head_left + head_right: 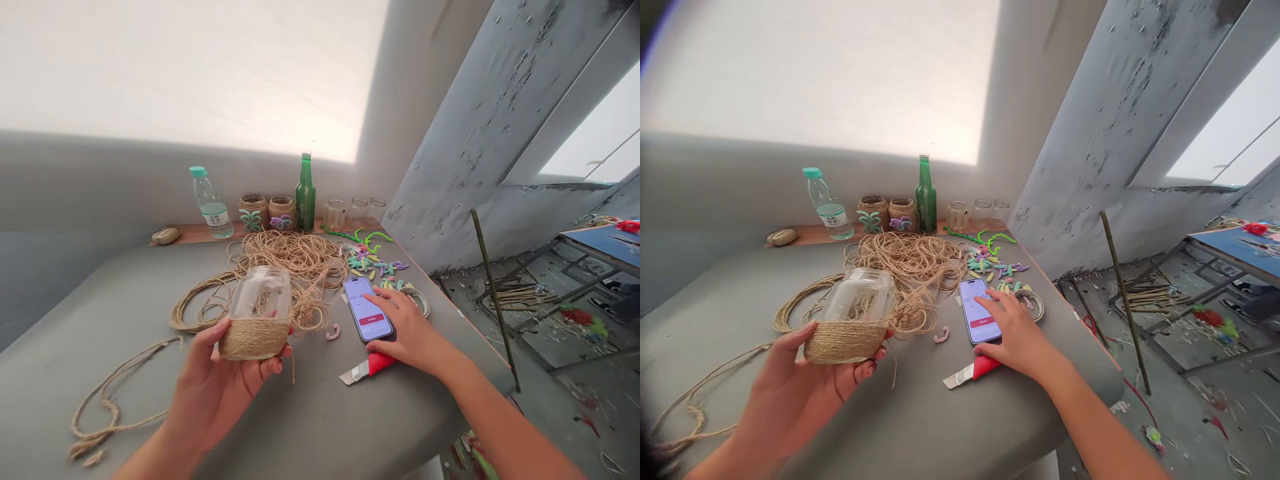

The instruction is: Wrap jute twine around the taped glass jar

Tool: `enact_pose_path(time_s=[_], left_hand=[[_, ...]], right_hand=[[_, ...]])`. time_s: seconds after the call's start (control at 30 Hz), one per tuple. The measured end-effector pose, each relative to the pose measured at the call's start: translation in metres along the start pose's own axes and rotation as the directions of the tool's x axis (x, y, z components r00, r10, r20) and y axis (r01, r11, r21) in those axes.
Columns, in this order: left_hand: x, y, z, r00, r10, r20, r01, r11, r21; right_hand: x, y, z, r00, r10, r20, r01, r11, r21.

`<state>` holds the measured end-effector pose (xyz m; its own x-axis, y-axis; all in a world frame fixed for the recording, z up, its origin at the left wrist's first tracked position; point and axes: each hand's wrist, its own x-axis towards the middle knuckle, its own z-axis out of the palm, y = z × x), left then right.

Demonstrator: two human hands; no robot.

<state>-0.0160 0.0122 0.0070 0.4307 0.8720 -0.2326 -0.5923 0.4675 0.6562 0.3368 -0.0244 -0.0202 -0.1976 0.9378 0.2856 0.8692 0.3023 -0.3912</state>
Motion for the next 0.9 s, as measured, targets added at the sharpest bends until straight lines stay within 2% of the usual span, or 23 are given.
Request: enact_pose_path(time_s=[0.13,0.2,0.27,0.33,0.43,0.53,0.67,0.9], left_hand=[[-0.001,-0.001,0.002,1.000,0.027,0.004,-0.027,1.000,0.006],[-0.001,0.000,0.004,0.999,0.045,0.009,-0.045,0.999,0.007],[-0.001,0.001,0.006,0.998,0.064,0.016,-0.064,0.998,0.006],[0.000,0.003,0.006,0.996,0.086,0.021,-0.086,0.996,0.006],[0.003,0.006,0.004,0.992,0.128,0.017,-0.128,0.992,0.005],[0.006,0.010,0.002,0.982,0.186,0.014,-0.186,0.983,0.006],[0.009,0.012,0.001,0.976,0.219,0.010,-0.219,0.976,0.017],[0.013,0.005,-0.003,0.995,0.103,-0.018,-0.103,0.995,-0.007]], right_hand=[[0.007,0.005,0.006,0.999,0.047,0.016,-0.047,0.999,0.015],[0.013,-0.002,0.004,0.999,0.048,0.003,-0.049,0.998,0.049],[0.020,-0.021,0.004,1.000,0.018,-0.012,-0.017,0.993,0.114],[0.028,-0.051,0.007,0.999,-0.047,-0.018,0.050,0.976,0.212],[0.048,-0.098,0.023,0.990,-0.130,-0.052,0.140,0.914,0.381],[0.071,-0.126,0.044,0.984,-0.142,-0.107,0.177,0.848,0.500],[0.084,-0.128,0.063,0.985,-0.123,-0.122,0.171,0.789,0.590],[0.067,-0.109,0.071,0.999,-0.042,-0.034,0.054,0.739,0.672]])
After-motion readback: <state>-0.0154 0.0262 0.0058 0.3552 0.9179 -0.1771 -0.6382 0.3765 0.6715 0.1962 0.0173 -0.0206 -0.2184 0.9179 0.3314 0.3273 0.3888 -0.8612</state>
